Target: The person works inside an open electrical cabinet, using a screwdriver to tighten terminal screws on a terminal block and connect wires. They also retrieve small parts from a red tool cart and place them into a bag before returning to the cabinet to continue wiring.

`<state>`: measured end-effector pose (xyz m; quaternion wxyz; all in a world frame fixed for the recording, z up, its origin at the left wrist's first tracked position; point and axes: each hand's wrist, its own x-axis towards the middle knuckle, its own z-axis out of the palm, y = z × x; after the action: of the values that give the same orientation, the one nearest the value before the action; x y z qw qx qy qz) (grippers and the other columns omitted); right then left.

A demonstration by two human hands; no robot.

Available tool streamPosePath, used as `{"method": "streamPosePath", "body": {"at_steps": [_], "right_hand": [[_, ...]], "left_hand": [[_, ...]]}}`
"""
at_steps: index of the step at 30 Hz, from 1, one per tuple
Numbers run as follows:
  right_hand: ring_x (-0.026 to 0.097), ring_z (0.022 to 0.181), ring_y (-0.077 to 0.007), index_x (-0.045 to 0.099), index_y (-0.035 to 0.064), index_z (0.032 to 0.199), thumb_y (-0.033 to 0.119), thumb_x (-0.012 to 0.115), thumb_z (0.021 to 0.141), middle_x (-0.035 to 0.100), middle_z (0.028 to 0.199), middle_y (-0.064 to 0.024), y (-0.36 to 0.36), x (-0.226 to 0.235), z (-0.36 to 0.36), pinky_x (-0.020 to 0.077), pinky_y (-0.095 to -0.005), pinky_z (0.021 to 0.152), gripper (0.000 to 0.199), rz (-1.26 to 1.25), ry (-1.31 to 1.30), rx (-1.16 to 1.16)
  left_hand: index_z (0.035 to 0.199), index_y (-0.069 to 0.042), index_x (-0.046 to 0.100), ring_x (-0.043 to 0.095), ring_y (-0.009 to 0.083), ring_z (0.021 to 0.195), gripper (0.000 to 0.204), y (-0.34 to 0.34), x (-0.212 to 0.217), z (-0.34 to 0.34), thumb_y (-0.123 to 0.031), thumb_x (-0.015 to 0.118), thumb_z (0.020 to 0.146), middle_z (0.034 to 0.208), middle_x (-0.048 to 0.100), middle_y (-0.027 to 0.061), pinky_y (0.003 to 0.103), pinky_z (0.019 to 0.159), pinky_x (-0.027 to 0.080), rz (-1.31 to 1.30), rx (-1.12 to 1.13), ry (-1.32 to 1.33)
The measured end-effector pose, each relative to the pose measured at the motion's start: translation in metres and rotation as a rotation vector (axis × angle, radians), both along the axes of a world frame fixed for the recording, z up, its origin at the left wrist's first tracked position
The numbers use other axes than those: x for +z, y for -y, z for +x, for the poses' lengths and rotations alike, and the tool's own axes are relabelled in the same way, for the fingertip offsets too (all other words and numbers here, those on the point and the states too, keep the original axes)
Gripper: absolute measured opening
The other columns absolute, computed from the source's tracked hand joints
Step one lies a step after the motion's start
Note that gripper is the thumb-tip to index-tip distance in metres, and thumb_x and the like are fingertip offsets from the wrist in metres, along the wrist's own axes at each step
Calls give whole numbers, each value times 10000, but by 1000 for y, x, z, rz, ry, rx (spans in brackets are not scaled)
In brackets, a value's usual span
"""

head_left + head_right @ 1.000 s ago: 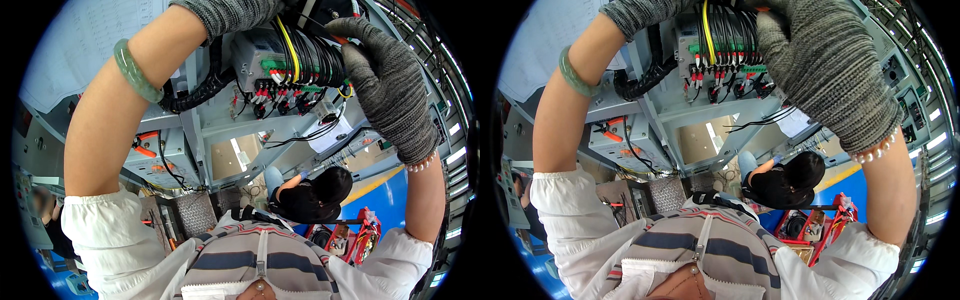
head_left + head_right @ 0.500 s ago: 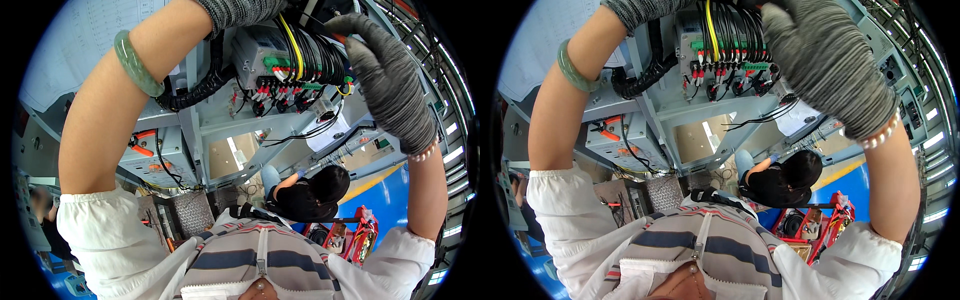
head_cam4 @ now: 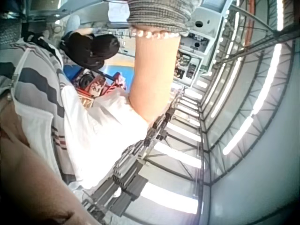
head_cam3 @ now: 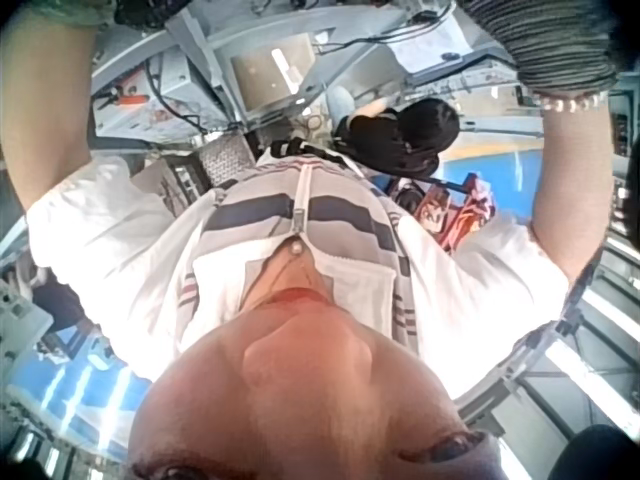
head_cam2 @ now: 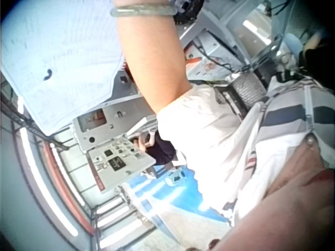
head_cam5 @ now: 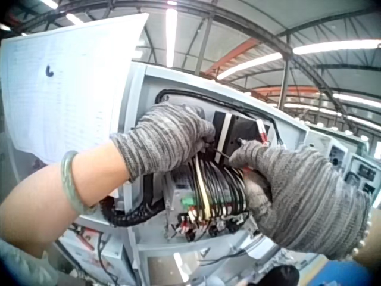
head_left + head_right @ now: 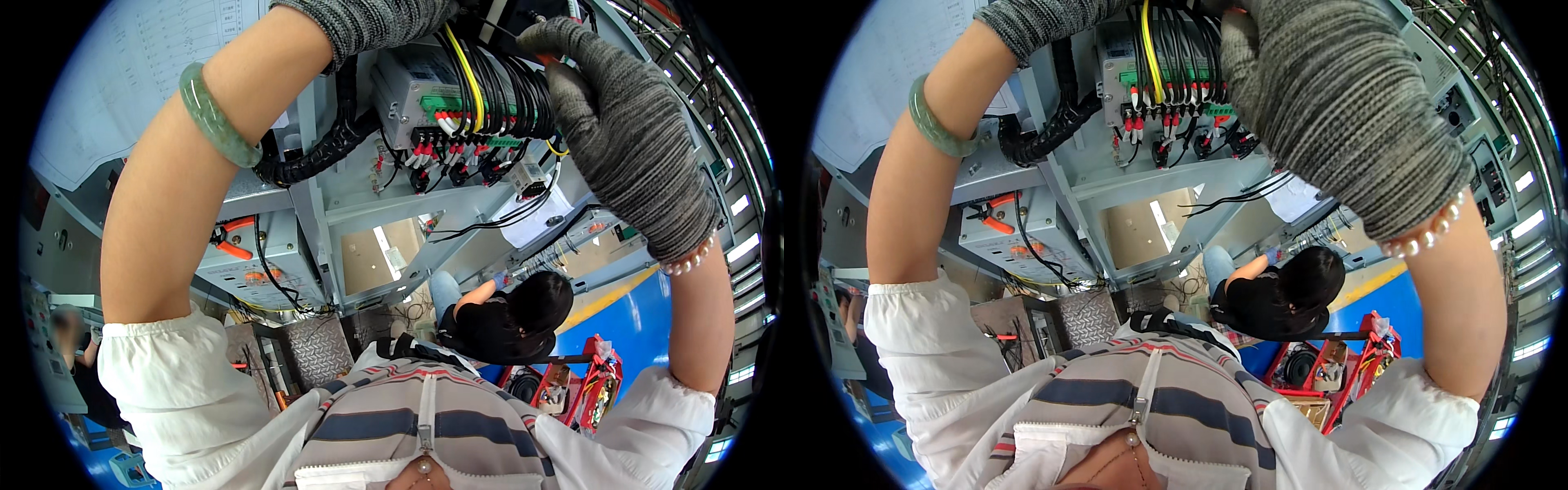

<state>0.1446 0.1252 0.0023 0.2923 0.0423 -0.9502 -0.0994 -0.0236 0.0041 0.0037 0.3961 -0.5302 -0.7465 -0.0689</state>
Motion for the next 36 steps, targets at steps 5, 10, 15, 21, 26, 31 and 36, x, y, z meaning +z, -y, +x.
{"method": "streamPosePath", "body": {"at_steps": [5,10,15,21,26,31,36], "right_hand": [[607,742,-123,622,111,1119,237,502,926,668,903,-59,-14,-3,-2,509,-271,715,260,-235,-46,144],[491,646,-32,621,92,1123,239,496,927,648,905,-52,-18,1,-2,445,-181,594,275,-629,104,58],[458,598,-4,603,34,1079,112,454,937,603,899,-54,-45,-15,-17,410,-149,525,220,-282,-11,535],[438,549,-14,571,39,1134,252,454,943,590,888,-34,-37,-7,1,403,-173,499,309,-120,-80,217],[371,523,-16,569,58,1187,276,476,913,469,645,44,-30,-12,26,323,-178,490,362,-728,-23,232],[370,529,-20,567,60,1195,302,499,898,421,600,64,-44,-11,37,296,-183,492,390,-763,-60,250],[405,585,-44,595,61,1134,381,491,872,493,676,36,-58,-20,48,360,-208,551,426,-890,-105,221]], "left_hand": [[906,-121,669,623,300,797,152,0,8,6,-145,583,783,825,643,116,404,731,501,-55,26,113],[904,-117,668,623,299,796,152,3,6,5,-143,583,781,810,644,117,404,733,499,-7,1,87],[901,-117,666,616,301,788,151,-3,1,-1,-155,596,772,825,628,110,413,719,489,17,-38,38],[869,-104,657,613,302,787,133,-5,4,1,-175,617,764,819,609,115,407,697,486,-6,-36,-17],[940,-83,618,618,293,788,184,-6,-1,-19,-196,542,816,852,605,128,388,662,498,-67,-92,-228],[935,-87,626,605,311,798,165,-12,3,-21,-141,508,834,893,594,125,393,684,498,-71,-95,-88],[1013,-146,632,632,234,845,202,-9,3,-25,-239,586,840,973,592,62,340,689,528,-85,-76,-116]]}}
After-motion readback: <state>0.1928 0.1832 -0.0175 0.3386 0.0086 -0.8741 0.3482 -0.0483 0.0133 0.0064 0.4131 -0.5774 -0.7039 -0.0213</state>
